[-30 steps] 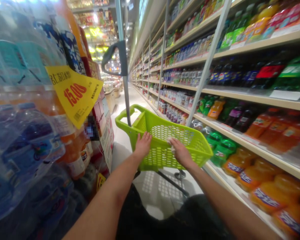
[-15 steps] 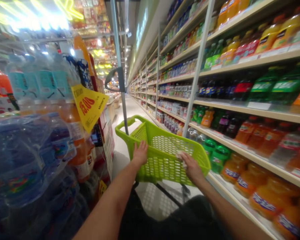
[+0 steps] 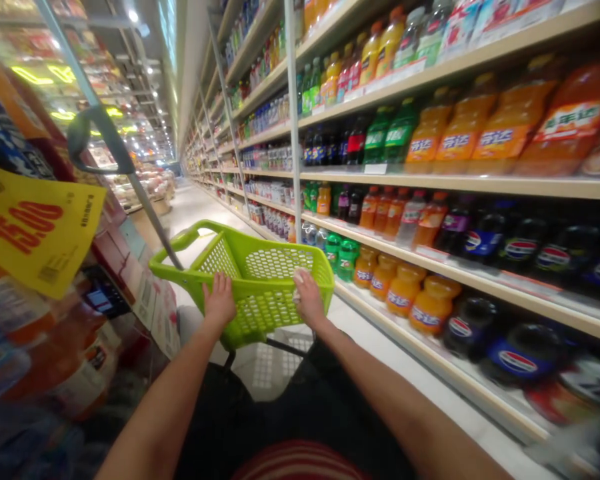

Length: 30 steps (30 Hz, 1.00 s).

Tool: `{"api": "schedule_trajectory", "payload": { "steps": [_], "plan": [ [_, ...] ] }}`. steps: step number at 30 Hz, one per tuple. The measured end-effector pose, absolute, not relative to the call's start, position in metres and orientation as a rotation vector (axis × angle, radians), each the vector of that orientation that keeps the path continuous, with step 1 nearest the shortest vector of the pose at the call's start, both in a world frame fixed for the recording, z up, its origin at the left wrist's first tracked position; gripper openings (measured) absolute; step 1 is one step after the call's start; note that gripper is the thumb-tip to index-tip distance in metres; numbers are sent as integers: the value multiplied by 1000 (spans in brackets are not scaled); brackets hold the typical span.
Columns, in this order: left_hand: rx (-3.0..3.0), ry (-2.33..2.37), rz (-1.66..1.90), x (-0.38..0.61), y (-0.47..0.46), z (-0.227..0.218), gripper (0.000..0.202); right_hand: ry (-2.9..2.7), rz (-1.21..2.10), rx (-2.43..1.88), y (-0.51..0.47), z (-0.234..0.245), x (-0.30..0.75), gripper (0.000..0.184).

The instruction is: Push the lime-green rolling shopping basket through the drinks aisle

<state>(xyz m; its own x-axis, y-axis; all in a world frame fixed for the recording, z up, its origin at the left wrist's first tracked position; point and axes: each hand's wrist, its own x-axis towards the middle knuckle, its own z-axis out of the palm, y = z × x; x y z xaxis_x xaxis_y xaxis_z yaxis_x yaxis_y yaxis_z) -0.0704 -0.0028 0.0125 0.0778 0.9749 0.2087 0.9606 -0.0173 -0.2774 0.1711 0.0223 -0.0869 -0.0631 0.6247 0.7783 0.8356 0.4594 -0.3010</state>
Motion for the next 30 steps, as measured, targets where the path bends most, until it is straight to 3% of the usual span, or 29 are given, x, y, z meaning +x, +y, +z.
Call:
{"api": "schedule_trajectory", "payload": {
  "steps": [8, 12, 19, 30],
  "plan": [
    [-2051, -1888, 46, -76, -7, 8, 76, -1837, -348, -1345, 12, -77, 180, 62],
    [-2070, -1924, 24, -70, -14, 7, 79, -1745, -411, -1420, 10, -84, 192, 43],
    [-2121, -1935, -14, -66, -20, 5, 83, -1701, -331, -1452, 21, -74, 161, 31],
    [-2164, -1905, -33, -67, -25, 4, 81, -1640, -484, -1381, 27, -95, 228, 47]
  ]
}}
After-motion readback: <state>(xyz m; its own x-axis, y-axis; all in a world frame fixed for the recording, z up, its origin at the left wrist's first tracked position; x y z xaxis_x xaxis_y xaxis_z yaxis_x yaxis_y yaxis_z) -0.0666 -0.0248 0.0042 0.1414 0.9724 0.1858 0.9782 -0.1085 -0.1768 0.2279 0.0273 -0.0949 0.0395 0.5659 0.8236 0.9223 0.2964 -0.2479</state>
